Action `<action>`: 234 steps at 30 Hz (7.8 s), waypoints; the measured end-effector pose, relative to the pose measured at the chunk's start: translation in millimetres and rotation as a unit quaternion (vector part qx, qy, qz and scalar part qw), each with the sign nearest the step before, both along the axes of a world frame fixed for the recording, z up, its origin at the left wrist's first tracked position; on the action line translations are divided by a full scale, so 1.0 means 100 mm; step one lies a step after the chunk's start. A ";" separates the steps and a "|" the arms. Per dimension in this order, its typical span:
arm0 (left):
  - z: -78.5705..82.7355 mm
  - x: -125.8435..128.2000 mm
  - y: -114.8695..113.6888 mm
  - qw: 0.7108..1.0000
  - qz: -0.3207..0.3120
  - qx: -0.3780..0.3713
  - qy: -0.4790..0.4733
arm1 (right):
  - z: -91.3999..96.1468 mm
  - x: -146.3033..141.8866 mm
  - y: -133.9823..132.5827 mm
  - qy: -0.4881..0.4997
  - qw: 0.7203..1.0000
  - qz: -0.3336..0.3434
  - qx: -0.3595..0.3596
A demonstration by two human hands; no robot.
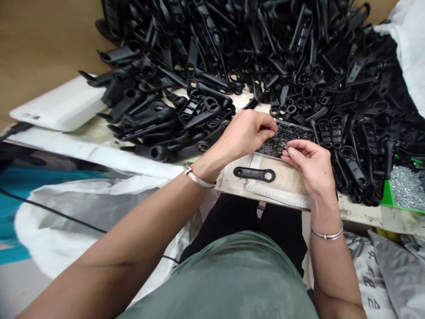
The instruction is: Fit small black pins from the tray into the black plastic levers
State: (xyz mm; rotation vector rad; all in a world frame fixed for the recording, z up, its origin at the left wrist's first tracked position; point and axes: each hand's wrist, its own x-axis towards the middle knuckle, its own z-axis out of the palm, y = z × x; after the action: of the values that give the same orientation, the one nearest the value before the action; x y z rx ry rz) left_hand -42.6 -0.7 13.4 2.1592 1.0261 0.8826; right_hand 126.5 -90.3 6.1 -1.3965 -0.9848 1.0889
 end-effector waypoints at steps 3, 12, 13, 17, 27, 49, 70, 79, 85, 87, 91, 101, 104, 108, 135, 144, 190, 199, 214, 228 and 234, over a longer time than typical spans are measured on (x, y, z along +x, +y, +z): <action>-0.01 -0.09 -0.21 0.980 0.014 -0.111 -0.166 | 0.01 -0.04 -0.08 0.047 0.999 0.003 -0.021; -0.10 -0.25 -0.72 0.858 0.021 -0.325 -0.398 | 0.10 -0.37 -0.34 0.037 0.999 -0.022 0.033; -0.10 -0.25 -0.75 0.853 0.021 -0.326 -0.407 | 0.10 -0.40 -0.35 0.034 0.998 -0.027 0.044; -0.08 -0.27 -0.84 0.842 0.016 -0.319 -0.435 | 0.07 -0.51 -0.39 0.035 0.996 -0.044 0.074; -0.12 -0.25 -0.91 0.827 0.011 -0.320 -0.463 | -0.03 -0.57 -0.39 0.093 0.991 -0.059 0.072; 0.02 -0.20 -0.04 0.995 0.061 0.043 0.059 | -0.12 -0.04 -0.47 0.118 0.986 -0.113 0.030; -0.15 -0.08 0.02 0.980 0.012 0.090 0.177 | -0.14 -0.10 -0.50 0.134 0.989 -0.062 -0.015; -0.11 -0.21 -0.10 0.994 0.047 0.021 0.097 | -0.10 -0.20 -0.50 0.115 0.991 -0.071 -0.007; -0.09 -0.24 -0.37 0.992 0.074 -0.025 -0.098 | -0.07 -0.30 -0.46 0.102 0.992 -0.065 0.026; -0.11 -0.25 -0.41 0.985 0.077 -0.057 -0.144 | -0.07 -0.34 -0.43 0.106 0.992 -0.055 0.034; -0.16 -0.25 -0.40 0.979 0.100 -0.076 -0.158 | -0.07 -0.41 -0.39 0.119 0.991 -0.055 0.025; -0.18 -0.21 -0.45 0.945 0.065 -0.147 -0.285 | -0.01 -0.51 -0.04 0.075 0.994 -0.069 0.042; -0.18 -0.20 -0.50 0.941 0.067 -0.142 -0.299 | -0.01 -0.58 0.07 0.049 0.996 -0.059 0.055; -0.17 -0.20 -0.52 0.942 0.087 -0.126 -0.299 | 0.00 -0.63 0.11 0.025 0.995 -0.052 0.081; -0.15 -0.24 -0.66 0.793 0.053 -0.349 -0.496 | -0.02 -0.47 -0.11 -0.004 0.993 -0.022 0.112; -0.13 -0.20 -0.85 0.772 0.048 -0.384 -0.505 | -0.08 -0.51 -0.31 0.036 0.990 -0.043 0.128; -0.44 -0.60 -1.06 0.983 0.040 0.165 0.066 | -0.19 -0.33 -0.65 -0.353 0.921 -0.105 0.131; -0.48 -0.53 -1.25 0.989 0.040 0.143 -0.019 | -0.18 -0.34 -0.76 -0.467 0.866 -0.043 0.176; -0.58 -0.49 -1.29 0.984 0.063 0.158 -0.046 | -0.10 -0.45 -0.72 -0.645 0.721 0.116 0.226; -0.60 -0.46 -1.31 0.991 0.011 0.135 0.010 | 0.06 -0.29 -0.56 -0.617 0.751 0.171 0.158; -0.60 -0.46 -1.33 0.991 0.004 0.126 0.033 | 0.05 -0.34 -0.54 -0.642 0.734 0.164 0.148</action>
State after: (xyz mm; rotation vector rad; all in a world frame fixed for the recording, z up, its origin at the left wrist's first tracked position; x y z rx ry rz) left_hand -88.2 -133.2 -46.5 2.4106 1.0001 0.9958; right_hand 92.1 -143.8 11.3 -1.6702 -2.3333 -0.0435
